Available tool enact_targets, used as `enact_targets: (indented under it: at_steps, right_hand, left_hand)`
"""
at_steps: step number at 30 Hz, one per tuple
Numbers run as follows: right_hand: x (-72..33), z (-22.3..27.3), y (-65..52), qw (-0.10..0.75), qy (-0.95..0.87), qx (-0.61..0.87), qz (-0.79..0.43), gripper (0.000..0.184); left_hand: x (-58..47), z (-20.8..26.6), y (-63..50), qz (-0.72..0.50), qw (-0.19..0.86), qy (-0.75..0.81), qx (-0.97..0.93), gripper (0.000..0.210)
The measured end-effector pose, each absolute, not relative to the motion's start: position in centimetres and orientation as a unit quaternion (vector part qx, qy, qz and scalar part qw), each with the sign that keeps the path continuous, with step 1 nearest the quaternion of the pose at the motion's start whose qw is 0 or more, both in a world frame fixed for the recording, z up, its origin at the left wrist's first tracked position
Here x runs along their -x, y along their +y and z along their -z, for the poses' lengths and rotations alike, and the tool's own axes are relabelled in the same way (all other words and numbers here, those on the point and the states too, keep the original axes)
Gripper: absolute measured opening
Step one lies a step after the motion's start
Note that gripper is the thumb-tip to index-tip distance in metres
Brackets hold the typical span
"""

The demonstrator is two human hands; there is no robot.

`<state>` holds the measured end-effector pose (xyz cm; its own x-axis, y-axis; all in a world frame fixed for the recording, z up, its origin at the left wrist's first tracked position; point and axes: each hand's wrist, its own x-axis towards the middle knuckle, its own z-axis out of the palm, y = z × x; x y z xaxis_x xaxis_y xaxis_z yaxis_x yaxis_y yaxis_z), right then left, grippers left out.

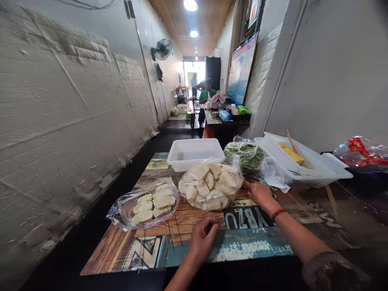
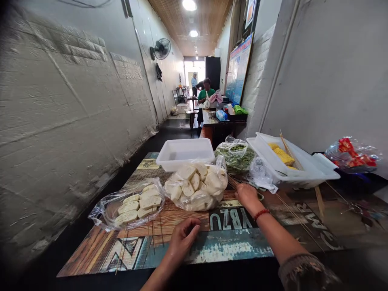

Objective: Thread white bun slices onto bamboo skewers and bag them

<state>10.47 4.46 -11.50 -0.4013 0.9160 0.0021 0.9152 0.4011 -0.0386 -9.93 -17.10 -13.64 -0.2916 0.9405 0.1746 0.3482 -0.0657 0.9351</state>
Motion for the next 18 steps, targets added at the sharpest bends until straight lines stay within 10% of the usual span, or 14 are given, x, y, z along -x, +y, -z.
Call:
enact_targets:
  at_steps: [18]
  right_hand:
    - [-13.9, 10.7, -1.3, 0.41, -0.663, 0.534, -0.327, 0.04]
  left_hand:
    - [10.4, 14.3, -16.9, -0.552, 0.334, 0.572, -0.506, 0.027]
